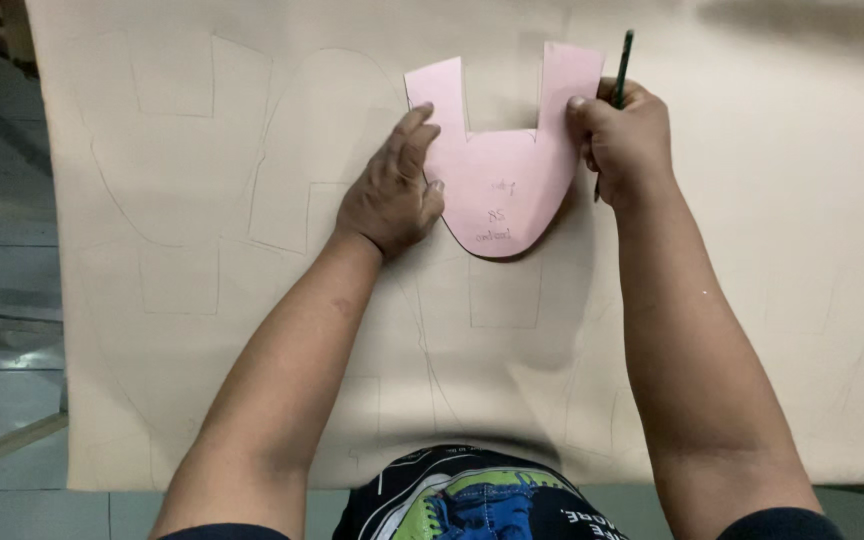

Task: The person holds a pink shoe upper pattern template on a large sheet of material and traces around its edge with a pen. They reposition and rotate the template several times, smooth the material flat, and continue tracing outlines of the pattern onto the sheet.

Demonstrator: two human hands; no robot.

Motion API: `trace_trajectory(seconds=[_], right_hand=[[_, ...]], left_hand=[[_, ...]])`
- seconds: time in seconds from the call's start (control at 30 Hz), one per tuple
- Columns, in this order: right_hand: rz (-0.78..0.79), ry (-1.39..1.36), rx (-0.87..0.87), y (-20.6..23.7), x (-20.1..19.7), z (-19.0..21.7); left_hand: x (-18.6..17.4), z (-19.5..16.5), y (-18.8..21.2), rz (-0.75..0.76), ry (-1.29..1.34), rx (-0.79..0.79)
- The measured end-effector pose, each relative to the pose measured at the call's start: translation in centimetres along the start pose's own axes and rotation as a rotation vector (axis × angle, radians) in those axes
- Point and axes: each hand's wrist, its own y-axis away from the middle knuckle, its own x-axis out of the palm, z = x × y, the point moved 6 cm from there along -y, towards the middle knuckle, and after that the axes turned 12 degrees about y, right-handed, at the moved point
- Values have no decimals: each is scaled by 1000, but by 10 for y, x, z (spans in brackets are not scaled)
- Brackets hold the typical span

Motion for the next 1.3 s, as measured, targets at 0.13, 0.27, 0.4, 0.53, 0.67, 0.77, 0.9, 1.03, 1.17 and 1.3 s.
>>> trace_trajectory(seconds=[0.13, 0.27, 0.4, 0.53, 0.67, 0.77, 0.9, 1.03, 1.17, 1.3], right_hand=[[-100, -329, -272, 32, -65, 10], [-103, -292, -545, 85, -133, 9], [-182, -124, -411, 117, -163, -27], [48, -239, -185, 112, -160, -81], [120, 93, 17, 92, -159, -126], [297, 134, 7, 79, -160, -132], [170, 56, 66, 63, -168, -139], [-63, -119, -34, 56, -183, -142], [-81, -15, -66, 48, -187, -141], [-30, 95, -26, 43, -170, -141]], left_hand=[[-5, -3, -4, -74, -51, 19], [-3, 1, -8, -40, -95, -56], [-3, -3, -10, -17, -140, -50], [-5, -11, -13, -41, -191, -13], [-8, -23, -11, -44, -225, -28], [-11, -29, -14, -32, -248, -65], [-6, -35, -17, -44, -337, -56], [27, -54, -8, -52, -426, -67], [82, -88, 13, 74, -94, -150], [101, -102, 24, -18, 14, -219]])
